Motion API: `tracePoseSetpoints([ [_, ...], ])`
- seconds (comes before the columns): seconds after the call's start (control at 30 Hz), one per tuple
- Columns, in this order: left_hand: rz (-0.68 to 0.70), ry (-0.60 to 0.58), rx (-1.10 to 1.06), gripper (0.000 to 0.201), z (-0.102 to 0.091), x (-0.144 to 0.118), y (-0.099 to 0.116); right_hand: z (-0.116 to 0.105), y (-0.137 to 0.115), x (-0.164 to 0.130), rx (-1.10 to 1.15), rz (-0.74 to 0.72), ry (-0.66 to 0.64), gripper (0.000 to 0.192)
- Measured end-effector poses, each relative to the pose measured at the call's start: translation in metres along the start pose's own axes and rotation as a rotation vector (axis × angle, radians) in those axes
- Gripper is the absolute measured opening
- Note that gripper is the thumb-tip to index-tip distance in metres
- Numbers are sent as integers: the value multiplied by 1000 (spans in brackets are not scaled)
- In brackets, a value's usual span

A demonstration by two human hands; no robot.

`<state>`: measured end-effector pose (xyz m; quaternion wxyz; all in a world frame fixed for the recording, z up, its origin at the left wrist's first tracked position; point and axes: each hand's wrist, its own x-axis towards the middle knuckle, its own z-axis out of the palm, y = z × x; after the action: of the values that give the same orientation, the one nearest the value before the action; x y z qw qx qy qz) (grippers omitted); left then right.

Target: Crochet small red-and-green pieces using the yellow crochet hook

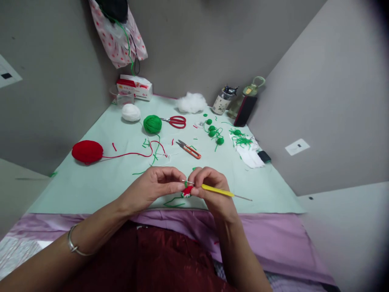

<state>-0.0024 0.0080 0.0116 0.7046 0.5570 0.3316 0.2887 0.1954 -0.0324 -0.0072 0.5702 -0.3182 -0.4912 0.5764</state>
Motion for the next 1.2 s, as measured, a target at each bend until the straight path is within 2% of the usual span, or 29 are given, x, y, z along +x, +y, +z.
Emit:
tracePoseSetpoints([
  [0.13, 191, 136, 376, 10, 0, -2, 8, 1, 5, 0, 18, 19, 33, 23],
  [0.2, 242, 169, 455, 9, -2, -2, 8, 2, 5, -1, -23, -11, 61, 21],
  [0.37, 145, 89, 233, 14, -6, -2, 5, 9, -3, -5, -215, -115, 82, 15],
  [0.5, 64, 38, 77, 19, -2, -2, 3, 13, -6, -8, -389, -212, 62, 12],
  [0.67, 100, 158, 220, 14, 3, 0, 0, 15, 0, -10, -764, -465, 47, 14],
  [0.8, 121, 205, 305, 13, 1, 0, 1, 17, 3, -11, -916, -514, 33, 18],
  [0.9, 123, 175, 352, 14, -5, 0, 3, 17, 2, -11, -843, -493, 32, 18],
  [0.97, 197, 168, 464, 14, -12, 0, 5, 16, -1, -12, -703, -412, 65, 16],
  [1.07, 335, 292, 651, 12, -23, 0, 8, 15, -5, -14, -462, -269, 154, 16],
  [1.13, 318, 357, 631, 10, -25, -1, 9, 15, -5, -15, -396, -236, 204, 17],
  [1.2, 237, 295, 508, 11, -22, -3, 10, 15, -4, -15, -426, -248, 213, 17],
])
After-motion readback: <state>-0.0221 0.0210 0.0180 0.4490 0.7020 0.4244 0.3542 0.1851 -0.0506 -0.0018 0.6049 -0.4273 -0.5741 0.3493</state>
